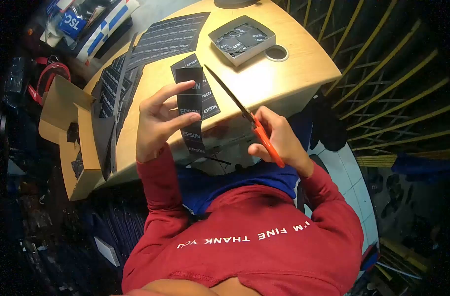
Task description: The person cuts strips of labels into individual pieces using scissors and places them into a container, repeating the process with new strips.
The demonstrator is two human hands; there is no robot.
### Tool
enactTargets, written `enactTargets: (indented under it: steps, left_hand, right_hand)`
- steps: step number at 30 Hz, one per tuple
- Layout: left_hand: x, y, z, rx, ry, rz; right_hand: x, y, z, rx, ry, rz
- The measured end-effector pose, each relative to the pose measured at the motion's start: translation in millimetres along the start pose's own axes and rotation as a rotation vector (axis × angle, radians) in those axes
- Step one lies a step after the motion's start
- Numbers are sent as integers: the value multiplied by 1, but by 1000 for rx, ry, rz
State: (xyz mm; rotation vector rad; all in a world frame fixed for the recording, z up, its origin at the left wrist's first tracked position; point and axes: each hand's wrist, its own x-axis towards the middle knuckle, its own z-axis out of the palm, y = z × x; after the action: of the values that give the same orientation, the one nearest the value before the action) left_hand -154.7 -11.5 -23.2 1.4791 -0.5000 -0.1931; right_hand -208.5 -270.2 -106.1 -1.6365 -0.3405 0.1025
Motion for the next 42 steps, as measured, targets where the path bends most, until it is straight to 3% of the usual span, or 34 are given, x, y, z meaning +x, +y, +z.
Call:
enactTargets:
  steps: [5,9,16,27,32,42]
  left_hand:
    - [-1,4,-10,36,-52,22]
    - [-1,6,-15,111,-79,19]
    - [0,-1,-19,210,-260,-30]
    - [1,-3,-19,140,-376,-67]
    - [3,4,-20,203,-383,-200]
    - [5,2,-19,191,-383,-183]
  right_hand:
    - [-13,-6,-9,-204,-61,-18]
    - [-12,-11,-22,-295,-302,41]
    - [-2,-31,-16,-214,-402,31]
    - [6,-23,-17,-212,-446,-15]
    - [6,-24,-16,-213,-437,-6]
    - [5,-18,-17,-214,-427,-12]
